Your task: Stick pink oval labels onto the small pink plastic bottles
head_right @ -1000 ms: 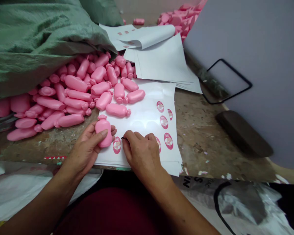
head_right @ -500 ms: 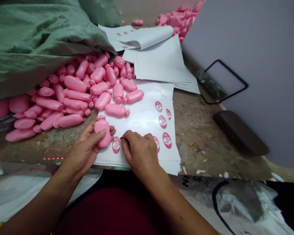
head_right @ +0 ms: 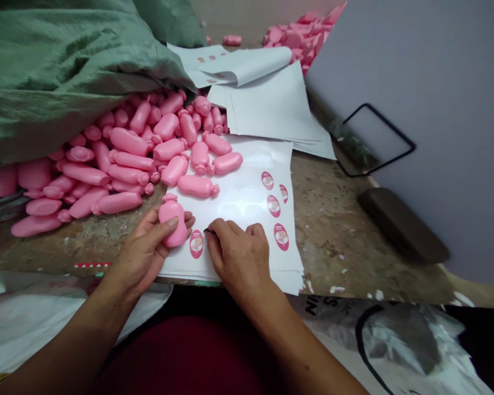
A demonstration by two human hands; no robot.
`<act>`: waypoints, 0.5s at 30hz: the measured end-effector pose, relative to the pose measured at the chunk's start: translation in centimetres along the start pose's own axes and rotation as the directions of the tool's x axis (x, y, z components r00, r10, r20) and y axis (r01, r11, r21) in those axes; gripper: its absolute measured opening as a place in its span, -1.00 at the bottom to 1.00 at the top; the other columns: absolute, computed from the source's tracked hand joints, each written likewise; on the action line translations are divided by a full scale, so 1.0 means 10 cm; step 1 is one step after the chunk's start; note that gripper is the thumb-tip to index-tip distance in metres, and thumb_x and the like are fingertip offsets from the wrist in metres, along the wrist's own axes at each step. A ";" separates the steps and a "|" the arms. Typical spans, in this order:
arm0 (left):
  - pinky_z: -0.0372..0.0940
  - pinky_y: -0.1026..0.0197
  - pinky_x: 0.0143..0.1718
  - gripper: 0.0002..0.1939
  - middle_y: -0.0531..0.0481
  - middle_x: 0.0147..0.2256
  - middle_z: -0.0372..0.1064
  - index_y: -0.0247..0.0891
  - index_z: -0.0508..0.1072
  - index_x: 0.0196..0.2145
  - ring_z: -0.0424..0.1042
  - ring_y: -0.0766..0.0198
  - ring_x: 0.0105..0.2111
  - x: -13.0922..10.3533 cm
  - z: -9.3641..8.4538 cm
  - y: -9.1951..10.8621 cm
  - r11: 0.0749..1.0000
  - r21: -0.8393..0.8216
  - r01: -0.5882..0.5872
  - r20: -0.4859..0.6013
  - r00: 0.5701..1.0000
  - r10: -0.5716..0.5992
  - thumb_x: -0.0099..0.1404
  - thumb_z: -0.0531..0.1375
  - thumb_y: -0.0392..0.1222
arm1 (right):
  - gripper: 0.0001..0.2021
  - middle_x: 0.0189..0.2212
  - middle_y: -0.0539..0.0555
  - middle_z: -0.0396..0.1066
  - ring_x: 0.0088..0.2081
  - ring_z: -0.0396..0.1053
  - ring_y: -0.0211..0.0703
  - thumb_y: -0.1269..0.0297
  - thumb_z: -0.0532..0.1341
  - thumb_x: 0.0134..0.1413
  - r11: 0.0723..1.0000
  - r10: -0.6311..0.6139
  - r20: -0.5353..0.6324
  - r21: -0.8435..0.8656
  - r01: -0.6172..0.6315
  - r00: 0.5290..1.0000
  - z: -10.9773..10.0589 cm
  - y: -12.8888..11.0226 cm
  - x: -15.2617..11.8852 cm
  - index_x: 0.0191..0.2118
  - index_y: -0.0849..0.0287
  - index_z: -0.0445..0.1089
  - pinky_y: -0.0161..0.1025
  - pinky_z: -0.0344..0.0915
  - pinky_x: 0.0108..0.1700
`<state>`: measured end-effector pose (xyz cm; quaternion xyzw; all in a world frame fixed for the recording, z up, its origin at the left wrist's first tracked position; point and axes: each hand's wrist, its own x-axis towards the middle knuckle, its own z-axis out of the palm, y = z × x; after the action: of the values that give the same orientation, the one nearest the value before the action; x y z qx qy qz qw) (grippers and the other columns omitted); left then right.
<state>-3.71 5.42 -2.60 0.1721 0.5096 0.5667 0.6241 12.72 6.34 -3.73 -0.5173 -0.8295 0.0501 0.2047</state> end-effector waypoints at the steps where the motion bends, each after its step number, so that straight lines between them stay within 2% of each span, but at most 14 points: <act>1: 0.31 0.12 0.02 -0.58 -0.06 -0.25 0.54 -0.25 0.42 -0.12 0.50 0.17 -0.13 0.00 0.00 0.00 1.000 -0.002 0.001 0.002 1.000 -0.001 0.07 0.40 -0.18 | -0.83 -0.42 -0.01 0.58 -0.52 0.27 -0.18 0.30 0.13 0.30 1.000 -0.001 0.006 -0.001 0.001 1.000 0.00 0.01 0.00 -0.27 0.14 0.46 -0.19 -0.02 -0.29; 8: 0.30 0.13 -0.02 -0.58 -0.05 -0.25 0.54 -0.25 0.42 -0.13 0.49 0.19 -0.14 -0.01 0.01 0.01 1.000 -0.006 0.009 0.008 1.000 -0.009 0.06 0.40 -0.18 | -0.81 -0.41 -0.01 0.59 -0.53 0.26 -0.19 0.27 0.12 0.31 1.000 -0.012 0.051 -0.006 0.012 0.999 0.02 0.03 0.02 -0.27 0.14 0.47 -0.17 -0.02 -0.29; 12: 0.29 0.13 0.00 -0.55 -0.04 -0.25 0.53 -0.25 0.42 -0.11 0.49 0.20 -0.16 -0.01 0.02 0.02 1.000 0.001 0.014 0.005 1.000 -0.014 0.04 0.41 -0.18 | -0.81 -0.38 0.01 0.60 -0.51 0.32 -0.19 0.27 0.12 0.30 0.999 -0.019 0.083 0.046 0.015 0.996 0.02 0.06 0.08 -0.27 0.14 0.47 -0.18 0.02 -0.26; 15: 0.29 0.13 0.01 -0.53 -0.05 -0.25 0.53 -0.25 0.41 -0.08 0.49 0.18 -0.14 -0.01 0.02 0.02 1.000 -0.005 0.024 0.006 1.000 -0.024 0.04 0.41 -0.18 | -0.84 -0.39 -0.02 0.60 -0.48 0.35 -0.19 0.28 0.13 0.26 0.990 -0.010 0.151 0.141 -0.012 0.989 -0.01 0.10 0.12 -0.26 0.11 0.47 -0.20 0.06 -0.26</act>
<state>-3.67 5.50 -2.31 0.1662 0.5083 0.5600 0.6327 13.15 7.86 -3.61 -0.4966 -0.8367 0.1478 0.1773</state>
